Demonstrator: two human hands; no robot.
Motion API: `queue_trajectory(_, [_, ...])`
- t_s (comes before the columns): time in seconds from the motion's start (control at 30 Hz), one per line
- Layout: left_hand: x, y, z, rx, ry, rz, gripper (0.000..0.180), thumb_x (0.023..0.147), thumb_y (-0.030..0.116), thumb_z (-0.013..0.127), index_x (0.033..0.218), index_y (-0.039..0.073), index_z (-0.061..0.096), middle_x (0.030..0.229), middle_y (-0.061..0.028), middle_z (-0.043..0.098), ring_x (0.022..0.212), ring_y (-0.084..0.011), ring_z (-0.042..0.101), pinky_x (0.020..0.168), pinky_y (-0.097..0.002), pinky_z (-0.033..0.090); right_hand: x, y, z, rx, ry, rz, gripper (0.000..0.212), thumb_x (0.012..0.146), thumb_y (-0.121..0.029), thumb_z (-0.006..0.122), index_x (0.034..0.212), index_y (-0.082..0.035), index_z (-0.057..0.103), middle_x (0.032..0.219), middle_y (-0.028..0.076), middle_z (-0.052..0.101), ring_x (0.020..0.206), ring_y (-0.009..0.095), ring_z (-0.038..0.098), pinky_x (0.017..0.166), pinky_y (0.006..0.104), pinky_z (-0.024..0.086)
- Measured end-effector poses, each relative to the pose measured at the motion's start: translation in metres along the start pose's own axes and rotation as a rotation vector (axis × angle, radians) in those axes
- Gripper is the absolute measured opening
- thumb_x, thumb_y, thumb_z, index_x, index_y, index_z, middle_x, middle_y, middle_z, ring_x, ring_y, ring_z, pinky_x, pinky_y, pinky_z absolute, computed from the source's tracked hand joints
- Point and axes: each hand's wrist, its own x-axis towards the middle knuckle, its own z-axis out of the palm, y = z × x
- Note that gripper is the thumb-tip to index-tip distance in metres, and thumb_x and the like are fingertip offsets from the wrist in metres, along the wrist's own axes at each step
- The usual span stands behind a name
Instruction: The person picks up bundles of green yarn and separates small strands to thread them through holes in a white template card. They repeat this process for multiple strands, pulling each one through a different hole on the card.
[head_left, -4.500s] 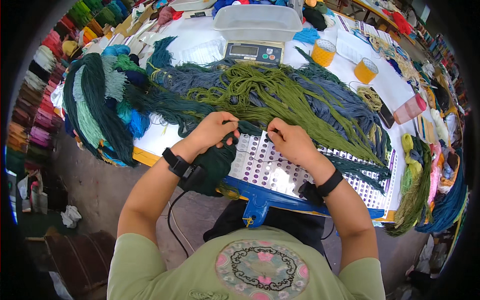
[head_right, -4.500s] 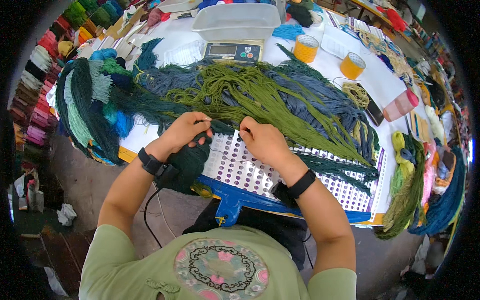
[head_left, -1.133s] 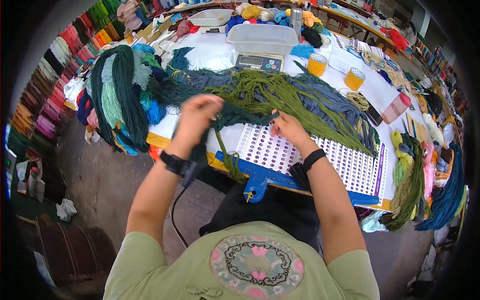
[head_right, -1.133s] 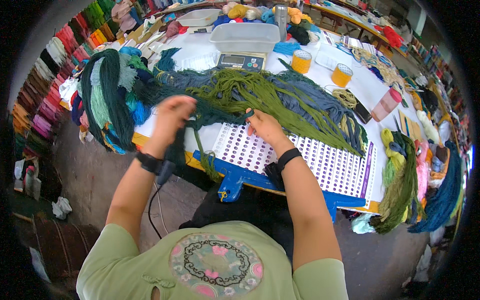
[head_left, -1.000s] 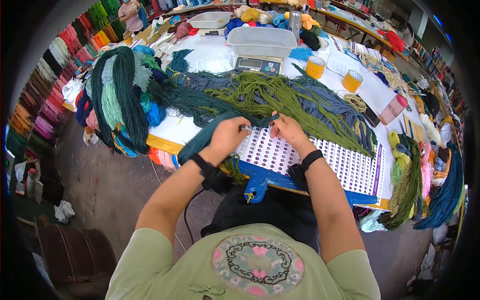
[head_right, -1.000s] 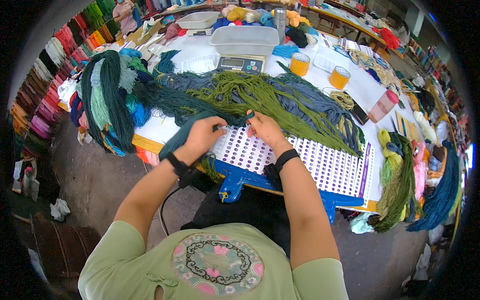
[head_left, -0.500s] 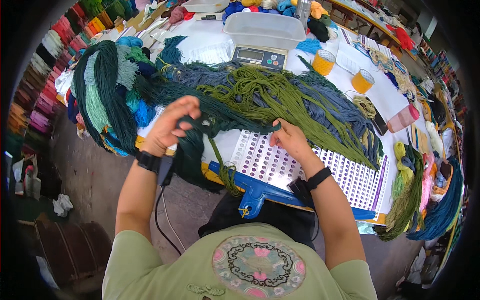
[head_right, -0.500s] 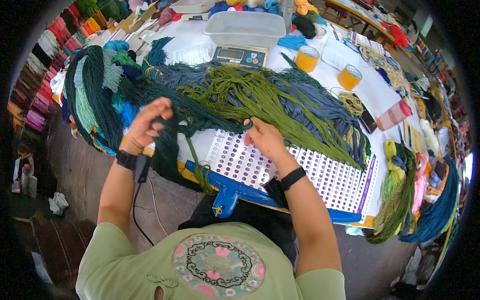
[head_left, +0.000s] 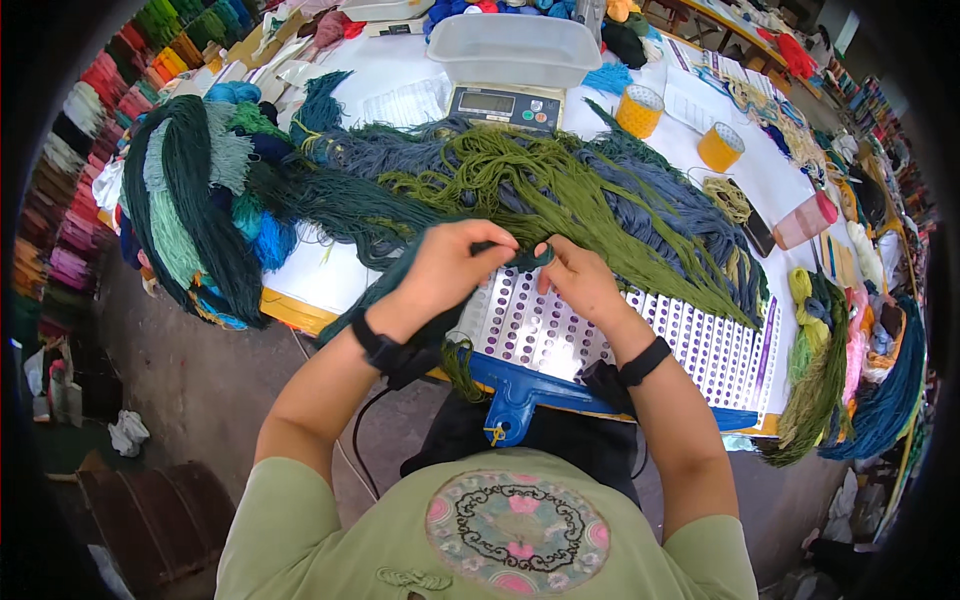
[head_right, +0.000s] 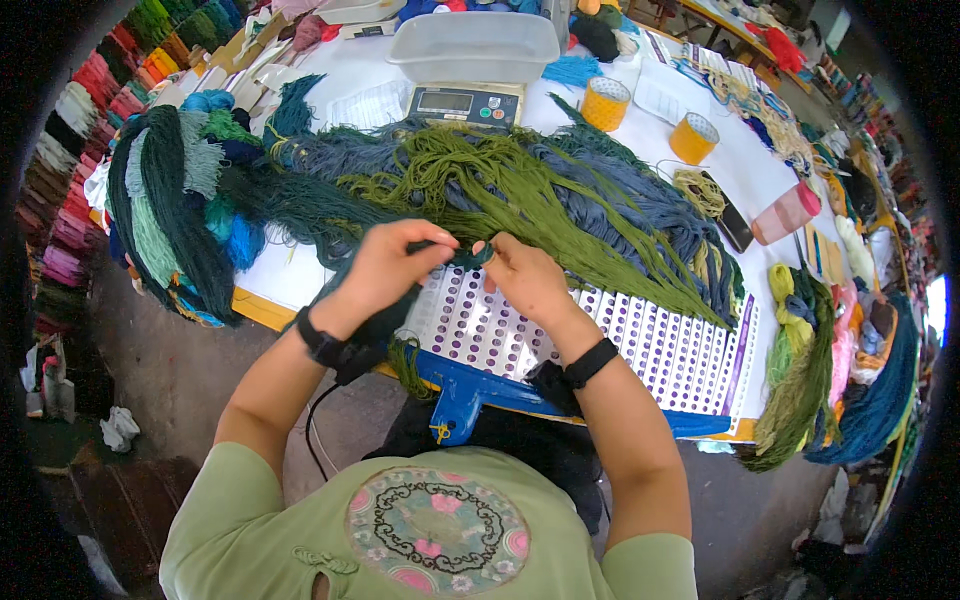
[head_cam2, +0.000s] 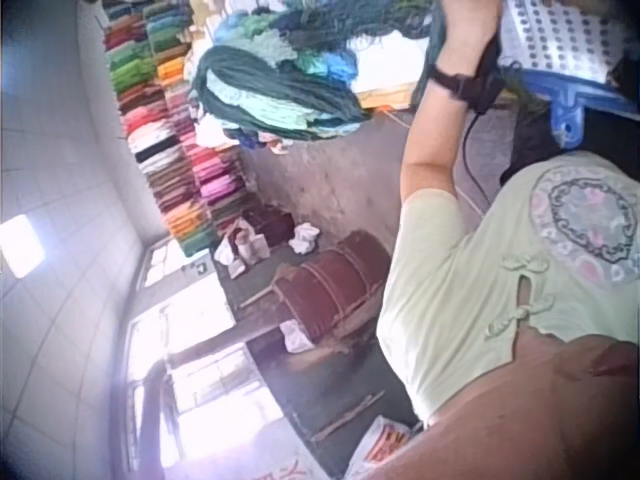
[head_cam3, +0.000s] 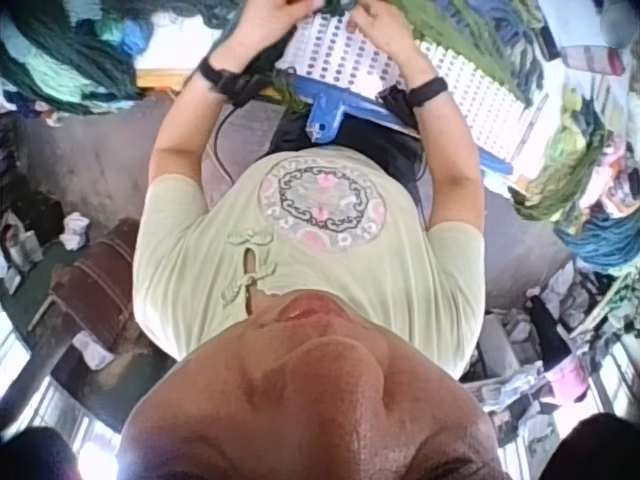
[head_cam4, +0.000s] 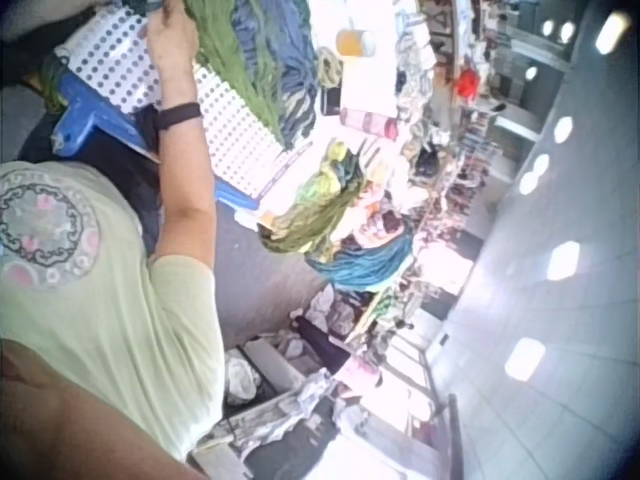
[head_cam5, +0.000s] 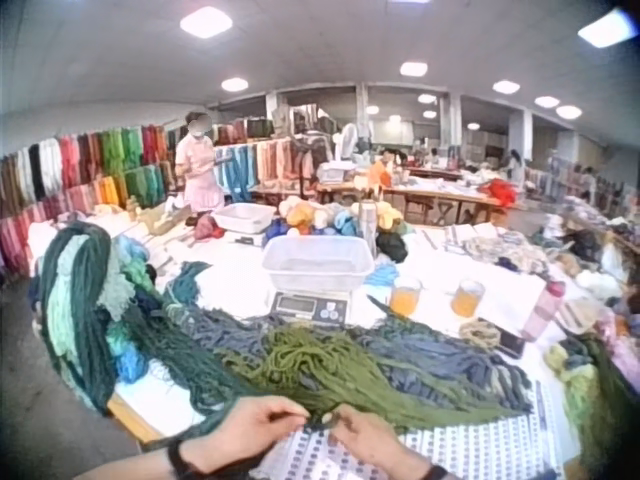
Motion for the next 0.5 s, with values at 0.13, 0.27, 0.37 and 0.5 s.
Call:
queue_trajectory(0.13, [0.014, -0.008, 0.014, 0.323, -0.146, -0.027, 0.016, 0.085, 0.012, 0.071, 0.097, 0.002, 0.067, 0.076, -0.0087, 0.067, 0.056, -0.0146, 0.063, 0.055, -0.0316, 0.048, -0.002, -0.009, 0.000, -0.015, 0.024, 0.011, 0.057, 0.093, -0.062, 0.045, 0.094, -0.007, 0.062, 0.071, 0.005, 0.069, 0.072, 0.027, 0.067, 0.066, 0.0386, 0.050])
queue_trajectory(0.27, [0.029, 0.001, 0.007, 0.380, -0.199, -0.011, 0.016, 0.090, 0.014, 0.065, 0.099, 0.002, 0.063, 0.071, -0.0074, 0.064, 0.054, -0.0146, 0.062, 0.054, -0.0312, 0.048, 0.000, -0.012, -0.004, -0.162, 0.035, 0.011, 0.057, 0.091, -0.061, 0.050, 0.096, -0.005, 0.062, 0.075, 0.012, 0.069, 0.075, 0.032, 0.067, 0.067, 0.0432, 0.050])
queue_trajectory(0.37, [0.034, -0.005, -0.002, 0.163, -0.391, -0.184, 0.019, 0.092, 0.015, 0.062, 0.102, -0.001, 0.061, 0.073, -0.0067, 0.065, 0.054, -0.0148, 0.062, 0.052, -0.0283, 0.048, 0.001, -0.021, -0.008, -0.166, -0.002, 0.003, 0.050, 0.090, -0.054, 0.055, 0.096, -0.005, 0.063, 0.075, 0.013, 0.068, 0.075, 0.034, 0.067, 0.067, 0.0447, 0.051])
queue_trajectory(0.5, [0.043, -0.003, -0.002, 0.303, -0.406, -0.191, 0.018, 0.090, 0.013, 0.063, 0.101, -0.001, 0.063, 0.073, -0.0090, 0.065, 0.052, -0.0141, 0.061, 0.051, -0.0295, 0.048, 0.003, -0.011, -0.010, -0.156, -0.032, -0.056, 0.025, 0.087, -0.032, 0.060, 0.097, -0.009, 0.062, 0.076, 0.012, 0.068, 0.076, 0.035, 0.067, 0.067, 0.0457, 0.050])
